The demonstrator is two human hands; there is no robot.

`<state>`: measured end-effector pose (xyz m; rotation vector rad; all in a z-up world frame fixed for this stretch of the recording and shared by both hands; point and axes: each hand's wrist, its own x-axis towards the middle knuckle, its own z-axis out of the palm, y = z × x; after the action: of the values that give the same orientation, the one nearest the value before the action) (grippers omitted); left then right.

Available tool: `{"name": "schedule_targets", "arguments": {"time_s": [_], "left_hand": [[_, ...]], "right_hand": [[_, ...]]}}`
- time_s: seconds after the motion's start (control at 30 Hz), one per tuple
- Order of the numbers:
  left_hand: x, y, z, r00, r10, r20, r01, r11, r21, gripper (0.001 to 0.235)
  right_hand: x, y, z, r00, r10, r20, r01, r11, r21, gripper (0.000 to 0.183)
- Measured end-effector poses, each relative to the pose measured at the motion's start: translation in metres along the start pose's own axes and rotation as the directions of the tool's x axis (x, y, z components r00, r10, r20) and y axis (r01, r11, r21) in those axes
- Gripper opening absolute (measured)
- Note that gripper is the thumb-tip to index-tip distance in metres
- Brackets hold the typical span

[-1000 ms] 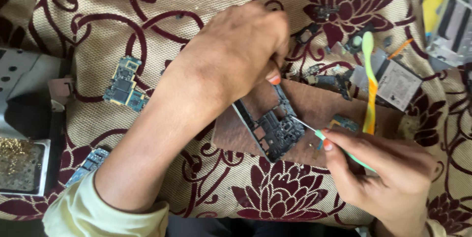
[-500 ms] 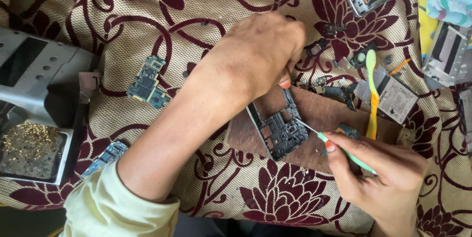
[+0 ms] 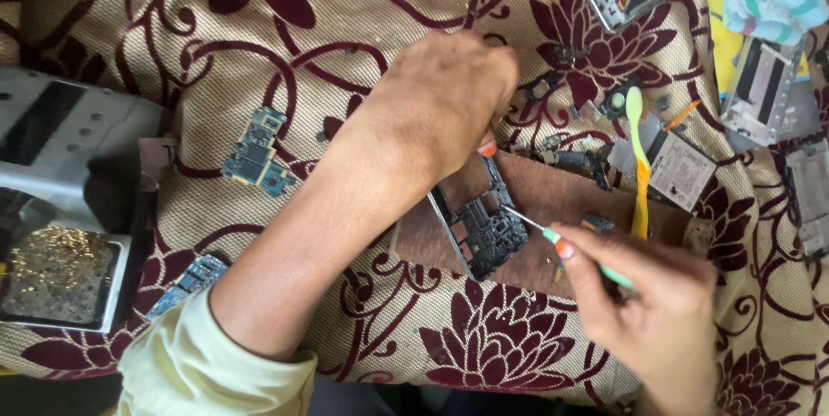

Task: The person disassembles a mobile phone, removes the battery and internal components, and uses a screwdriver and toothbrush to clean the casing and circuit boards. The person then reassembles the phone and uses a soldering iron on the device.

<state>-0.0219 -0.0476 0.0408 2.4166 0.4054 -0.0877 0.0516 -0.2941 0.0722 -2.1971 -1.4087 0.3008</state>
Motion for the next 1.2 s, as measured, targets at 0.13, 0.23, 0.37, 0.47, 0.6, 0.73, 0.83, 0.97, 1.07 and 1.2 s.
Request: {"name": "schedule_targets", "arguments": {"time_s": [0.13, 0.23, 0.37, 0.47, 0.6, 0.73, 0.83, 0.97, 1.07, 1.2], "left_hand": [[-0.002, -0.001, -0.004, 0.996, -0.075, 0.053, 0.076, 0.997, -0.021, 0.012], [-0.003, -0.003, -0.001, 1.000, -0.025, -0.003, 0.024, 0.998, -0.050, 0.014], [-0.001, -0.006, 0.000, 0.997, -0.045, 0.065, 0.048, 0.997, -0.054, 0.032], [-0.004, -0.007, 0.000, 0.998, 0.008, -0.056, -0.012, 0.997, -0.077, 0.023], [-0.005, -0.002, -0.002, 0.998, -0.050, 0.024, 0.052, 0.994, -0.094, 0.022], [-0.007, 0.003, -0.008, 0.991, -0.089, 0.097, 0.099, 0.990, -0.097, 0.011], [-0.007, 0.003, -0.007, 0.990, -0.082, 0.111, 0.092, 0.992, -0.082, 0.015], [-0.006, 0.001, 0.000, 0.998, -0.035, 0.055, 0.038, 0.998, -0.057, 0.025], [-0.004, 0.000, 0.005, 0.999, -0.016, 0.047, 0.017, 1.000, -0.019, 0.041], [-0.003, -0.001, 0.006, 1.000, -0.006, 0.004, 0.006, 0.998, -0.058, 0.028]], "right_hand": [[-0.019, -0.001, 0.032, 0.995, 0.031, -0.092, -0.032, 0.999, -0.008, 0.026], [-0.034, -0.002, 0.046, 0.989, 0.040, -0.145, -0.053, 0.994, -0.091, 0.028], [-0.040, 0.001, 0.046, 0.976, 0.019, -0.217, -0.028, 0.999, -0.038, 0.024], [-0.037, 0.002, 0.043, 0.975, 0.080, -0.207, -0.070, 0.996, 0.057, 0.024], [-0.027, 0.000, 0.035, 0.977, 0.155, -0.149, -0.132, 0.979, 0.155, 0.024], [-0.009, -0.005, 0.013, 0.996, 0.089, -0.020, -0.087, 0.994, 0.073, 0.024], [0.003, -0.008, -0.007, 0.995, 0.034, 0.094, -0.037, 0.999, 0.021, 0.027], [0.017, -0.012, -0.018, 0.960, 0.155, 0.232, -0.146, 0.988, -0.052, 0.028], [0.026, -0.015, -0.024, 0.892, 0.308, 0.330, -0.244, 0.944, -0.221, 0.025], [0.037, -0.015, -0.030, 0.919, 0.088, 0.384, -0.068, 0.996, -0.064, 0.021]]}}
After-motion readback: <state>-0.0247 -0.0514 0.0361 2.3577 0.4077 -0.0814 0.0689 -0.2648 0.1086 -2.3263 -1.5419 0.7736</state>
